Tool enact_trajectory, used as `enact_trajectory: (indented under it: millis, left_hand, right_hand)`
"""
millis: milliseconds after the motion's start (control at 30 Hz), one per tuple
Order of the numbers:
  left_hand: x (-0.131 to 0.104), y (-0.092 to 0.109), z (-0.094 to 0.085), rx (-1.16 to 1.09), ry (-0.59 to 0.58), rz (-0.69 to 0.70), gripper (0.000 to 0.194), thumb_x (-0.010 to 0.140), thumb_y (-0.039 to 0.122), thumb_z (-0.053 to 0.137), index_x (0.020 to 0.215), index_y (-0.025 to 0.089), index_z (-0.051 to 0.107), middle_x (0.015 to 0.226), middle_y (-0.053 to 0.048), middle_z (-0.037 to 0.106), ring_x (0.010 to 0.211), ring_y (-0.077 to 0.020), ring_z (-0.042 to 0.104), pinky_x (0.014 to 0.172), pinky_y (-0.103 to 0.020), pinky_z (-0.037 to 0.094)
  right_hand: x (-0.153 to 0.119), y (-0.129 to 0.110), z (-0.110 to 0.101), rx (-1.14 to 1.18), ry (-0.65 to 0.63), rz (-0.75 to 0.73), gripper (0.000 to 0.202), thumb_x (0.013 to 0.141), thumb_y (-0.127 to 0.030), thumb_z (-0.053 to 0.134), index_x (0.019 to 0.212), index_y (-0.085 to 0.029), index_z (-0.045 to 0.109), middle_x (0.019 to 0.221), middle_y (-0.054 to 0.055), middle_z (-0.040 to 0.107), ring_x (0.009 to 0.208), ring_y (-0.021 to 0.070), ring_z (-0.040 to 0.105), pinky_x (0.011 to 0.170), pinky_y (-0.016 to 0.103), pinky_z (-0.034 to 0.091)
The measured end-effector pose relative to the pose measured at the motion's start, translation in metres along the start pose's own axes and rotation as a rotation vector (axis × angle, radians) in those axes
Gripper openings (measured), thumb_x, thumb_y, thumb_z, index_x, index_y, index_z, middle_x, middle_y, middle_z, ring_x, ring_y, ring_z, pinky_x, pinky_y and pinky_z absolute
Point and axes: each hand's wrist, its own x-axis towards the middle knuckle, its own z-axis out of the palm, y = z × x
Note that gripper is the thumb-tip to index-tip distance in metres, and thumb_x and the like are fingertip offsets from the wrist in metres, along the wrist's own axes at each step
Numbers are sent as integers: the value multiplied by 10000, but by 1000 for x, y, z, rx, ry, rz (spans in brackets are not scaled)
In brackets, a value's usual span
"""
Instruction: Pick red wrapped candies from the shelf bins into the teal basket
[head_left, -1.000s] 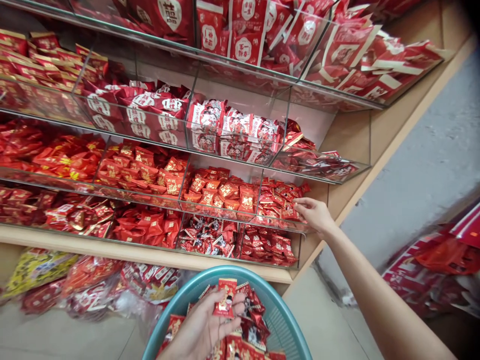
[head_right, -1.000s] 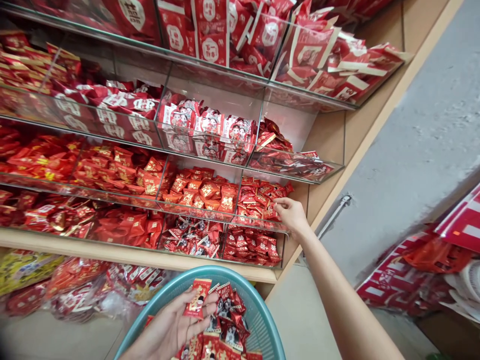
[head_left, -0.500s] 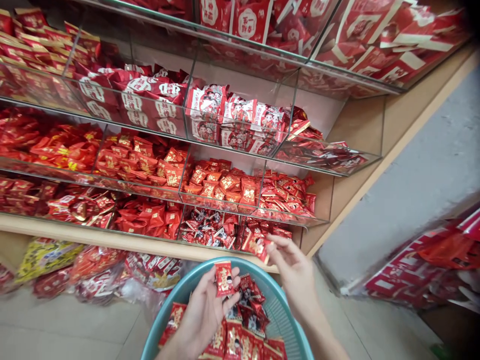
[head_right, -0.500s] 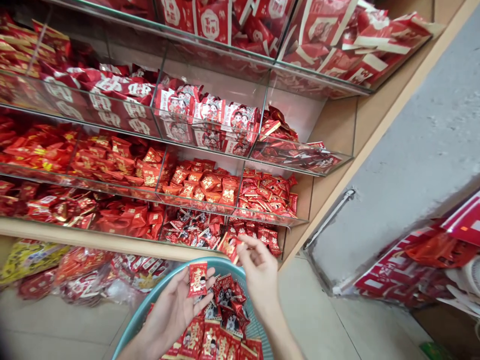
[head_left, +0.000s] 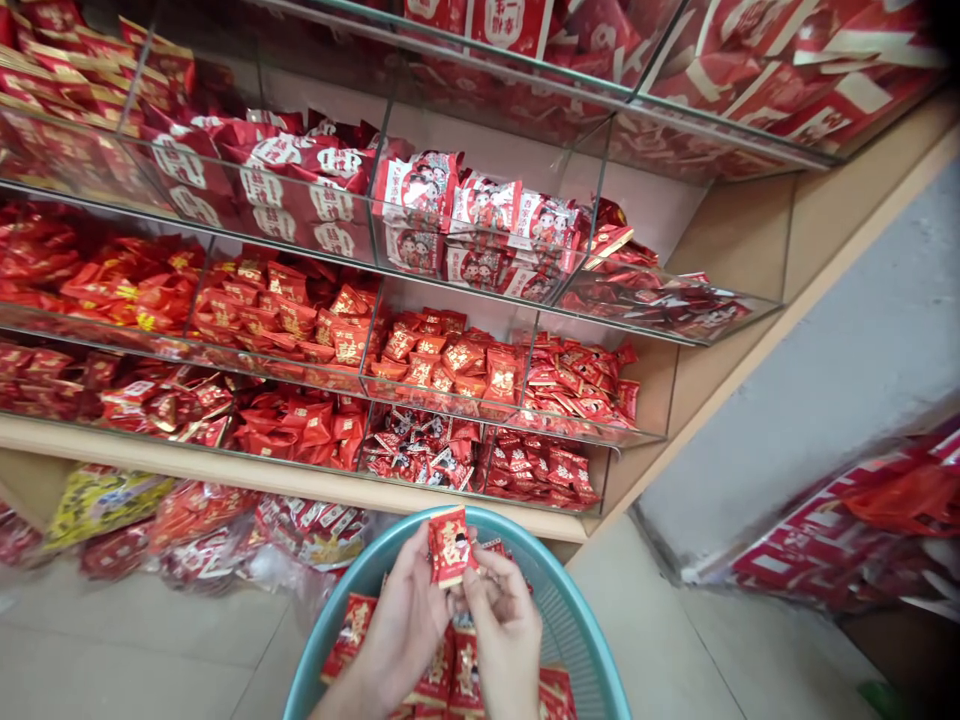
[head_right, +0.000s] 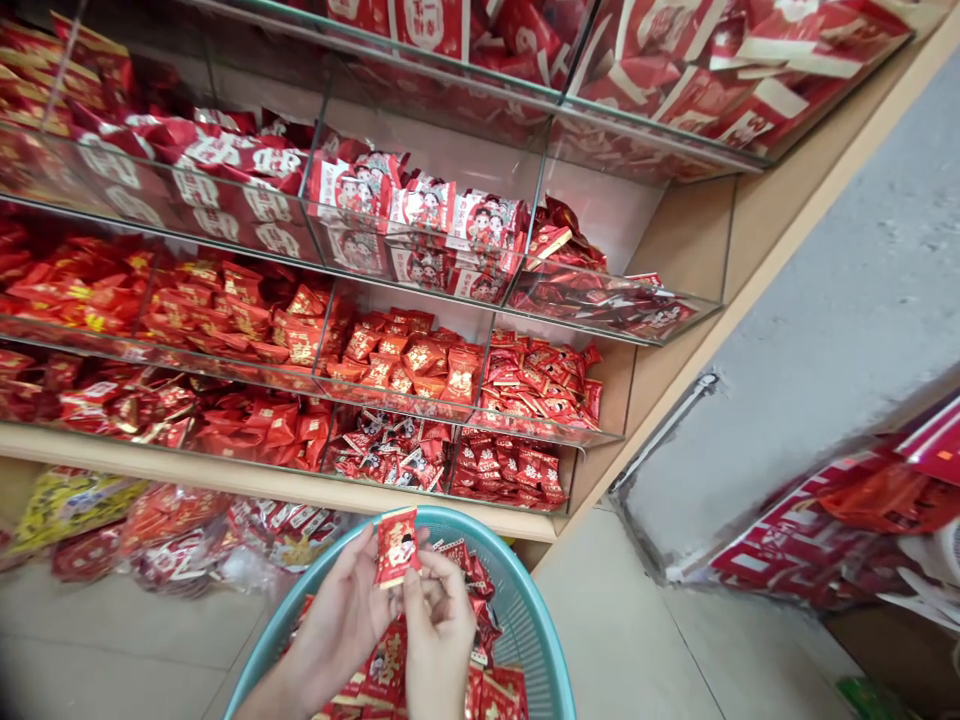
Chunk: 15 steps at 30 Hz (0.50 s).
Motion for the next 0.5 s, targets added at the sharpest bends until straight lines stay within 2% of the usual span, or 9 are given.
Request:
enact_trajectory:
  millis: [133, 333, 500]
  left_hand:
    - [-1, -2, -2, 22, 41, -36, 350, 875, 371, 514, 1139, 148, 565, 1095, -93, 655, 1007, -215, 615, 903, -322, 469]
    - [-1, -4, 0, 92, 174, 8, 225, 764, 142, 655, 979, 154, 589, 1077, -91, 666, 981, -231, 637, 873, -339, 502]
    - [1, -6, -2, 90, 192, 17, 248, 771, 126, 656, 1004, 140, 572, 1102, -127, 654, 1037, -261, 613, 891, -379, 503]
  right_hand:
    - [-5, 11, -2, -57, -30, -21, 279, 722, -418, 668, 902, -211, 619, 737, 27, 666, 648, 171, 602, 597, 288, 503]
    - [-11, 11, 1, -107, 22, -73, 248, 735, -421, 650, 882, -222, 627, 793, 37, 672, 716, 189, 613, 623, 289, 498]
    - [10, -5, -20, -249, -56, -137, 288, 802, -416, 568, 990, -200, 606, 821, 44, 659, 675, 167, 595, 623, 286, 504]
